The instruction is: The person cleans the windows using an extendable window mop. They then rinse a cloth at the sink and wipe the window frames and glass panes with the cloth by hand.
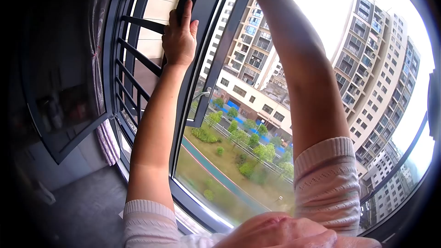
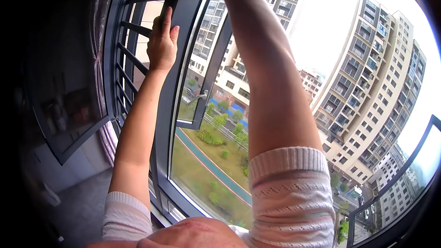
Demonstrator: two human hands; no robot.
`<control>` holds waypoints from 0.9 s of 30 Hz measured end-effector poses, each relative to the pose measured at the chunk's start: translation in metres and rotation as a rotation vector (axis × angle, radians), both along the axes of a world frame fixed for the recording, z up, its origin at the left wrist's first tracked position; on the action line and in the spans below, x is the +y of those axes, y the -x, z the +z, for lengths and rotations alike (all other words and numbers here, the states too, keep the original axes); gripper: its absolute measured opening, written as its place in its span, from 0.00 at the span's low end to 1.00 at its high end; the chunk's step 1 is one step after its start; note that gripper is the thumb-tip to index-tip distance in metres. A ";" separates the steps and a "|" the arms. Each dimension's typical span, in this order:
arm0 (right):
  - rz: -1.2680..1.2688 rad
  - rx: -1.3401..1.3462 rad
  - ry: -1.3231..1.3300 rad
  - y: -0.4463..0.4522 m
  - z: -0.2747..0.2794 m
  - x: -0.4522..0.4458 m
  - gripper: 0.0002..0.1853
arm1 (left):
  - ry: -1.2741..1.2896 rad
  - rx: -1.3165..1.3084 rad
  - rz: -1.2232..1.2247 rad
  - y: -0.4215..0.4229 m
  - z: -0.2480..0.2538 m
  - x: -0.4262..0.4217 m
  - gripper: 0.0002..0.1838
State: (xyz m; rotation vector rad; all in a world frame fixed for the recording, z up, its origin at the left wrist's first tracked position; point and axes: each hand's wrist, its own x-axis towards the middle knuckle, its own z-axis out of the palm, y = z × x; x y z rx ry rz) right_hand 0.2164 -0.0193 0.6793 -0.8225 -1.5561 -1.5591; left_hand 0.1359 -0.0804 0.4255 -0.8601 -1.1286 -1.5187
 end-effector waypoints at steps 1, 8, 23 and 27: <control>0.041 0.109 0.117 0.007 -0.014 -0.005 0.23 | 0.008 0.003 0.012 0.000 0.000 -0.001 0.27; -0.057 -0.201 0.291 -0.027 -0.159 -0.056 0.33 | 0.002 0.039 0.031 0.001 0.001 -0.003 0.29; 0.833 0.169 1.157 -0.095 -0.233 -0.127 0.11 | -0.030 0.081 -0.020 0.000 -0.002 -0.005 0.26; 0.392 -0.223 0.219 -0.133 -0.059 -0.147 0.06 | -0.050 0.121 -0.038 0.000 -0.001 -0.008 0.26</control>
